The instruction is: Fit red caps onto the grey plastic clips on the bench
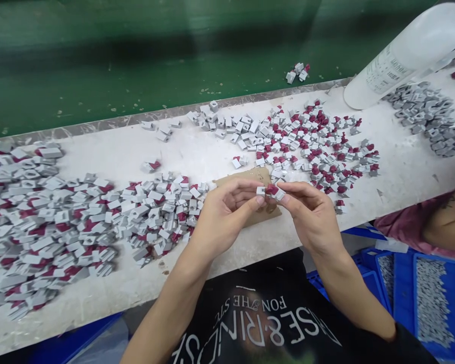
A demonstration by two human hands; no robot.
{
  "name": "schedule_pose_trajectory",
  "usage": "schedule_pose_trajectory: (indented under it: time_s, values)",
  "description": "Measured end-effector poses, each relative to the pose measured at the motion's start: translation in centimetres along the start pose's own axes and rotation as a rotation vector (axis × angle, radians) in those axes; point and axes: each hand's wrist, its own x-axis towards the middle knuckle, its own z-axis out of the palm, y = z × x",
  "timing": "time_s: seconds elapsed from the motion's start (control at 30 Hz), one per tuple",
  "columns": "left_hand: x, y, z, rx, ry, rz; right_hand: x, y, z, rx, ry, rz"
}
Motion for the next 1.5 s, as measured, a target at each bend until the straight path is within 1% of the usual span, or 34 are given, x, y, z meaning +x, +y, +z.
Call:
schedule_pose_trajectory:
  time_s: [0.13,0.27,0.37,0.47,0.57,0.63,0.67,0.7,0.77,0.8,0.83,0.87,0.93,1.0,1.1,1.17,1.23,1.27,1.3,1.4,1.43,1.5]
  values:
    - [0.1,0.0,0.0,0.040,0.003,-0.004,0.1,-0.3,0.2,-0.045,-0.028,-0.043]
    - [0.0,-0.2,-0.2,0.103,-0.005,0.015,0.2,-1.1,0.3,-0.113,-0.098,-0.062]
    - [0.1,-0.3,-0.4,0.128,-0.024,0.043,0.4,-1.4,0.1,-0.129,-0.142,-0.071]
    - [0.2,-0.1,-0.6,0.155,-0.057,0.053,0.5,-1.3,-0.1,-0.123,-0.157,-0.076]
    - [0.5,0.7,-0.9,0.272,-0.104,0.044,0.8,-1.4,-0.5,-0.166,-0.202,-0.064]
    - [1.1,1.5,-1.3,0.424,-0.103,0.061,1.5,-1.7,-0.9,-0.287,-0.211,-0.095]
    - [1.5,1.9,-1.7,0.516,-0.067,0.083,2.0,-1.8,-1.3,-0.390,-0.174,-0.139]
    - [2.0,2.2,-2.2,0.606,-0.006,0.107,2.7,-1.9,-1.7,-0.517,-0.104,-0.199]
    - [3.2,2.6,-3.4,0.747,0.174,0.128,4.2,-1.7,-2.7,-0.803,0.083,-0.321]
    - [3.8,2.6,-4.1,0.792,0.259,0.106,4.9,-1.5,-3.2,-0.932,0.162,-0.360]
    - [4.5,2.4,-4.7,0.821,0.329,0.065,5.6,-1.2,-3.7,-1.041,0.208,-0.379]
    - [5.0,2.2,-5.3,0.837,0.372,0.016,6.3,-0.8,-4.0,-1.124,0.226,-0.384]
    - [5.9,1.6,-6.1,0.852,0.386,-0.063,7.1,0.0,-4.6,-1.217,0.216,-0.381]
    - [6.3,1.1,-6.3,0.870,0.350,-0.097,7.5,0.6,-4.8,-1.246,0.195,-0.394]
    - [6.4,1.1,-6.0,0.943,0.303,-0.097,7.4,1.1,-5.0,-1.236,0.162,-0.435]
    - [6.6,1.5,-5.8,1.008,0.261,-0.109,7.2,1.1,-5.2,-1.211,0.133,-0.436]
    - [7.0,2.3,-6.1,1.084,0.243,-0.127,6.9,0.9,-5.5,-1.168,0.129,-0.419]
    - [7.2,2.8,-6.5,1.132,0.273,-0.129,6.6,0.8,-5.7,-1.144,0.135,-0.417]
    - [7.5,3.2,-7.1,1.188,0.339,-0.119,6.4,0.7,-5.9,-1.121,0.144,-0.423]
    - [8.0,4.5,-9.4,1.319,0.599,-0.060,5.4,0.2,-6.2,-1.064,0.150,-0.447]
    - [8.2,4.7,-10.3,1.336,0.653,-0.051,5.0,0.0,-6.2,-1.044,0.152,-0.440]
    - [8.5,5.0,-11.9,1.344,0.686,-0.059,4.2,-0.4,-5.9,-0.995,0.155,-0.414]
